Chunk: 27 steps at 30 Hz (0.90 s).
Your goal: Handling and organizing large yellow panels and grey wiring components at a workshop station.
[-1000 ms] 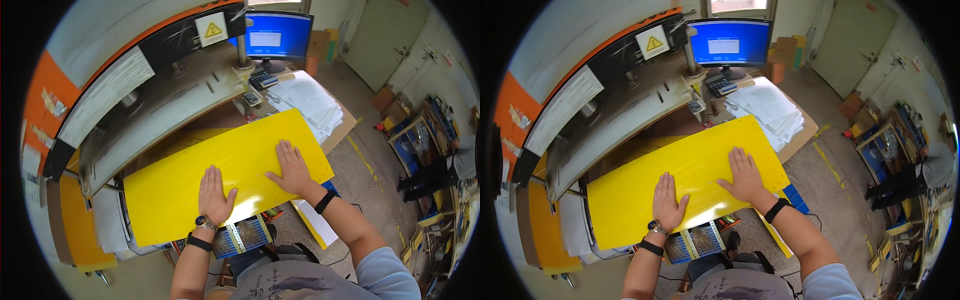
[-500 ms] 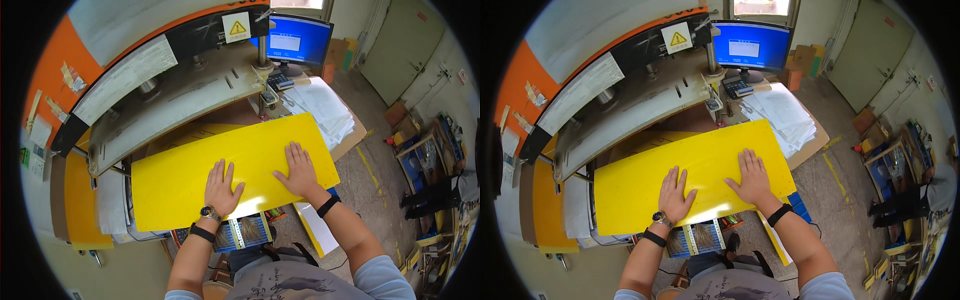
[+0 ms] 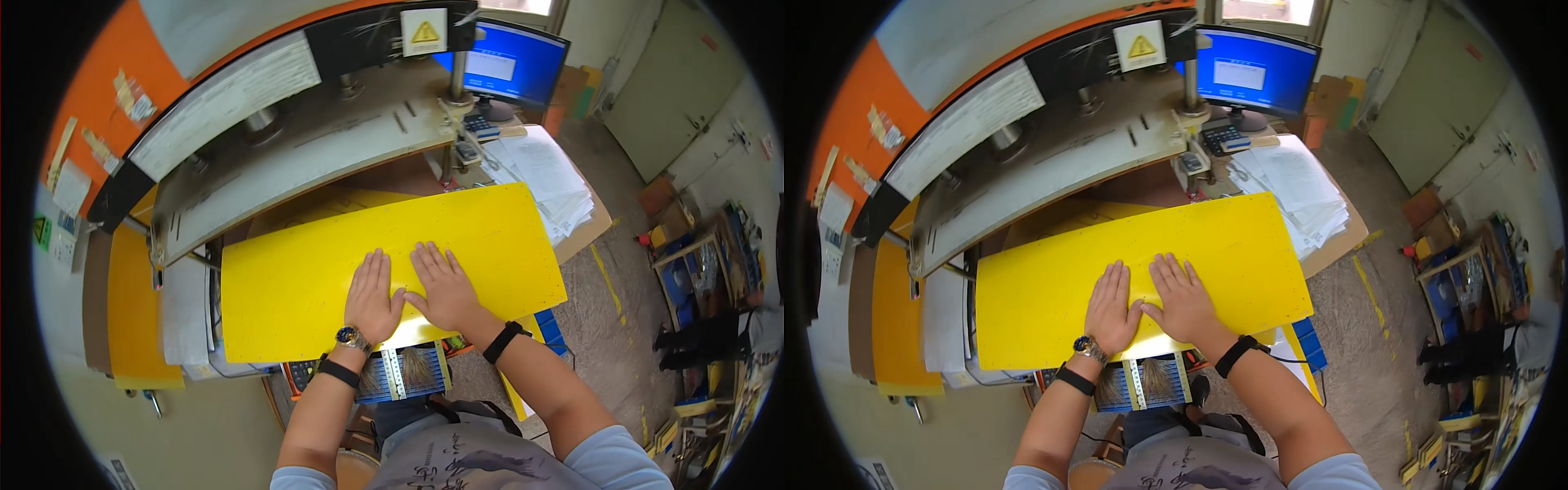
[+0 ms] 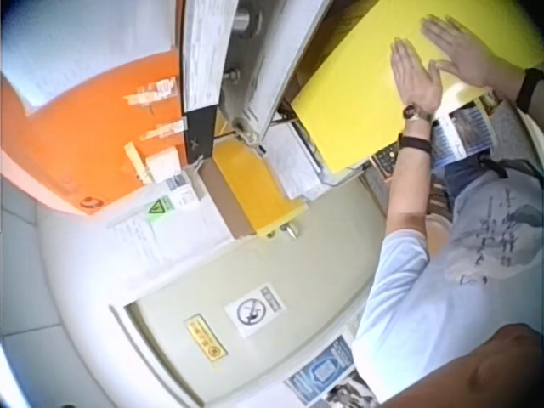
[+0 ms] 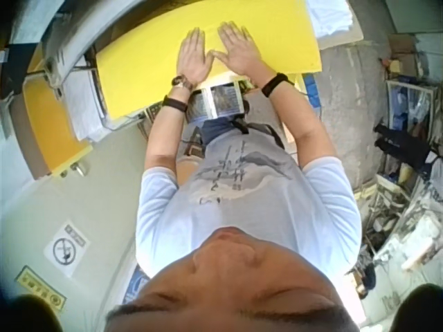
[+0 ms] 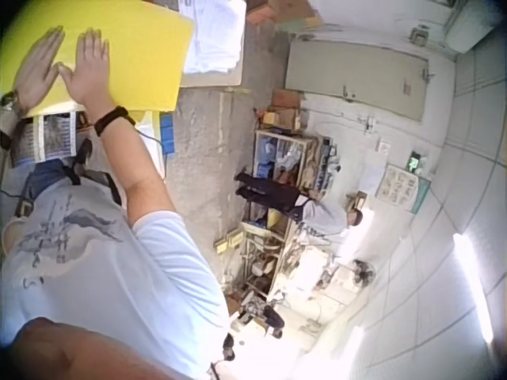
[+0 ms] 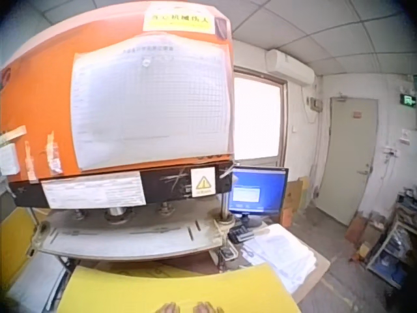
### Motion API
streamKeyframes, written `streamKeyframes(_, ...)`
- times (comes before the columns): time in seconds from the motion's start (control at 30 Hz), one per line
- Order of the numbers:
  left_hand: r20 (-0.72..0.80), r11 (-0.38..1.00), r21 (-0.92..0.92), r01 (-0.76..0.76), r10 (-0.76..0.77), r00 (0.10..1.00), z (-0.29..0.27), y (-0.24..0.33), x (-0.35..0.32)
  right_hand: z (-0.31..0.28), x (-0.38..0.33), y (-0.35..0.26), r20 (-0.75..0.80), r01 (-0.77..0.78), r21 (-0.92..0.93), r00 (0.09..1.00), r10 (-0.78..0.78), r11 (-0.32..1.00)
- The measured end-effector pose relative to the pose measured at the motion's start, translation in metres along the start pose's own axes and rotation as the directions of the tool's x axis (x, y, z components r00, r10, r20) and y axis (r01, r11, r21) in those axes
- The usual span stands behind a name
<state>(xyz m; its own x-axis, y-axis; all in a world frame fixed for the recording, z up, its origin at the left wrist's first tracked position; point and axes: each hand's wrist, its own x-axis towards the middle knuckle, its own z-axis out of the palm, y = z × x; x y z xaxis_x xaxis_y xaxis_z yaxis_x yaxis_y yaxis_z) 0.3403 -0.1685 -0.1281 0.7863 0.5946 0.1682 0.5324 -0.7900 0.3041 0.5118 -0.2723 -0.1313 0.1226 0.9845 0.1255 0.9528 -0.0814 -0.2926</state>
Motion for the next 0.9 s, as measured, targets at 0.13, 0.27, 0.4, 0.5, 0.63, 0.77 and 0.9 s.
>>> streamKeyframes(0.13,-0.025,0.999,-0.035,-0.007,0.006,1.000,0.000,0.001,0.001,-0.003,-0.001,-0.001,0.014,-0.004,-0.022,1.000,0.004,1.000)
streamKeyframes(0.27,-0.041,0.999,-0.053,0.001,-0.003,0.999,0.007,-0.003,-0.003,-0.002,0.001,-0.007,0.062,-0.010,-0.090,0.998,0.016,0.996)
streamKeyframes(0.4,-0.072,0.995,-0.098,-0.016,0.009,0.997,0.006,-0.005,-0.004,0.002,0.005,-0.016,0.030,0.110,-0.096,0.994,-0.108,0.989)
streamKeyframes(0.5,-0.071,0.993,-0.120,-0.023,0.014,0.997,0.007,-0.003,-0.003,0.001,0.002,-0.013,0.040,0.071,-0.042,0.997,-0.069,0.997)
streamKeyframes(0.63,-0.162,0.955,-0.296,-0.029,-0.020,0.987,0.003,-0.010,-0.003,0.011,0.006,-0.010,0.022,0.111,0.063,0.993,-0.113,0.992)
streamKeyframes(0.77,-0.281,0.926,-0.343,0.160,-0.264,0.923,-0.035,-0.069,-0.039,-0.027,-0.005,0.022,-0.139,0.076,0.279,0.990,-0.038,0.957)
streamKeyframes(0.9,-0.424,0.693,-0.430,0.579,-0.721,0.548,-0.089,-0.214,-0.108,-0.081,-0.043,0.146,-0.331,-0.403,0.206,0.829,0.451,0.892)
